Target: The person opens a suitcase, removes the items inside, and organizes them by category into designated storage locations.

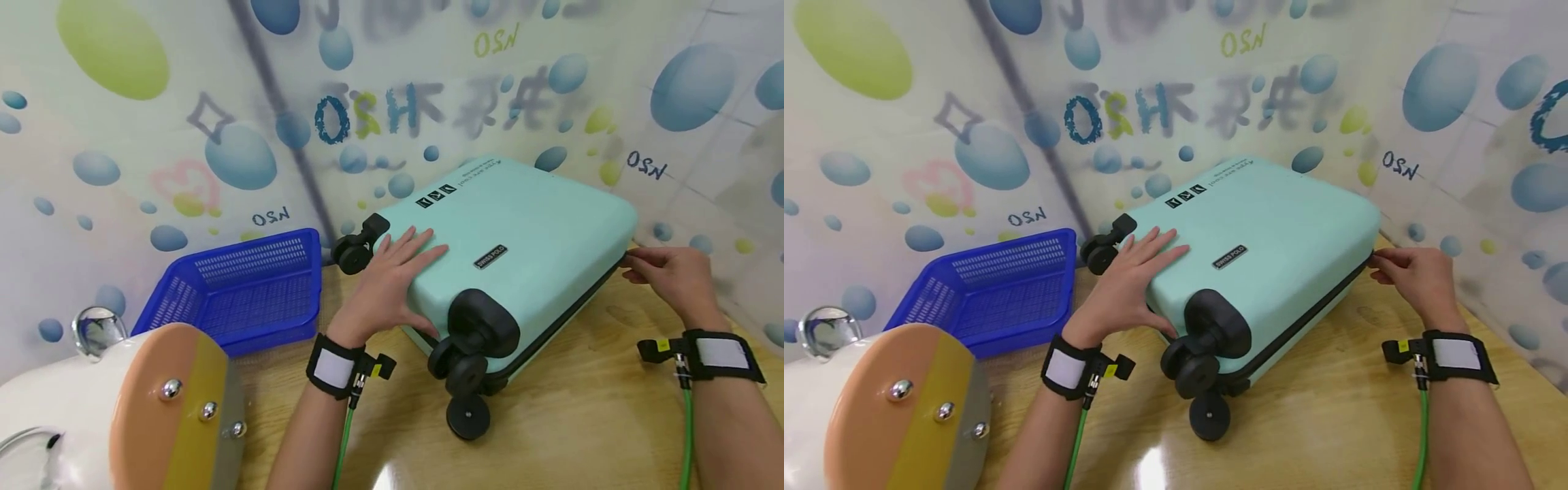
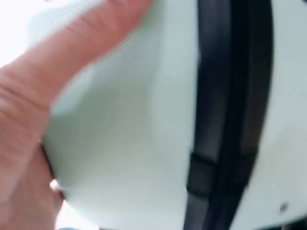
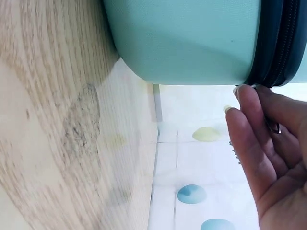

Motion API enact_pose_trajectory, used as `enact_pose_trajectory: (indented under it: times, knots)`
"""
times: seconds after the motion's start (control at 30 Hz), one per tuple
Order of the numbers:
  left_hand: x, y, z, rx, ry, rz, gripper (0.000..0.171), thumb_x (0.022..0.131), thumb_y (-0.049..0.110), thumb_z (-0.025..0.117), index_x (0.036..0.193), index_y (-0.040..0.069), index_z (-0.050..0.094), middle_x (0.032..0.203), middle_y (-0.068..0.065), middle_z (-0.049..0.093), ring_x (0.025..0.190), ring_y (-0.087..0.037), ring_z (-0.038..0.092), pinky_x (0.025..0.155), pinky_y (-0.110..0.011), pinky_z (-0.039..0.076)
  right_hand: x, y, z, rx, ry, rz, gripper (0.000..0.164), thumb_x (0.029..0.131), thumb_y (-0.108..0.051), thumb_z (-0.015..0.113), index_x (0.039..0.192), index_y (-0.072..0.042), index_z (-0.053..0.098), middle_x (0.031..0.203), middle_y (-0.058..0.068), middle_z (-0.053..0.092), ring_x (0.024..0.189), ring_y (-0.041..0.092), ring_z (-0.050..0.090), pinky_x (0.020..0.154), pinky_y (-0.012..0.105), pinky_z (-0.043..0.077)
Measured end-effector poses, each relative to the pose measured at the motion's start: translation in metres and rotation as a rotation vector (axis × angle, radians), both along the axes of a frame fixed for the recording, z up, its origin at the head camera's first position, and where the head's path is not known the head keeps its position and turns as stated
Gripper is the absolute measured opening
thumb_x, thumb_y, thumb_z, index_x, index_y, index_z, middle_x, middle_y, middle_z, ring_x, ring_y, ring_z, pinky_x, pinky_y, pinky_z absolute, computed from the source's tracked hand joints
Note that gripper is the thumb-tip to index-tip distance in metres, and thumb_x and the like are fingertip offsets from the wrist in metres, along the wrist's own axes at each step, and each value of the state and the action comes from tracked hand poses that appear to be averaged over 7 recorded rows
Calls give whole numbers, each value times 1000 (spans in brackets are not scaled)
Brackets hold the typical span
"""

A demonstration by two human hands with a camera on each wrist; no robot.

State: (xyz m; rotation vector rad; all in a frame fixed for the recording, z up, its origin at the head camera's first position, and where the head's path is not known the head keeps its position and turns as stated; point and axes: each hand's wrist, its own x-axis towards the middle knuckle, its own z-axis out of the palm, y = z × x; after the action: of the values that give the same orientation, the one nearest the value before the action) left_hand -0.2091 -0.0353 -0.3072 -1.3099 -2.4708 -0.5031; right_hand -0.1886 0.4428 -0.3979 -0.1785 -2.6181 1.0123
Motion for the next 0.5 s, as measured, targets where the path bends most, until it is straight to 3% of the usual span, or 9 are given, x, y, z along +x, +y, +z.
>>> enact_pose_trajectory:
  times: [0.13, 0.33, 0.5]
  knots:
    - [-4, 3, -9, -53, 78, 51, 123, 52, 73, 88, 156, 22, 44, 162, -4, 37, 151, -24, 29, 124, -43, 12, -4, -2, -2, 19, 49, -19, 33, 104, -14, 59, 121, 13, 67, 93, 28, 73, 60, -19, 56, 59, 1, 40]
    - [7, 2, -25, 22, 235, 85, 121, 52, 84, 80, 152, 22, 51, 156, -2, 46, 144, -21, 40, 118, -40, 30, -17, -12, -6, 24, 91, -48, 32, 104, -13, 59, 119, 14, 68, 94, 31, 71, 59, -24, 50, 58, 0, 38]
    - [18, 3, -35, 84, 338, 118, 121, 49, 90, 74, 147, 22, 57, 152, -2, 51, 139, -21, 47, 110, -40, 40, -27, -21, -8, 71, 104, -25, 31, 104, -14, 60, 117, 12, 70, 98, 31, 71, 59, -27, 46, 59, -1, 34]
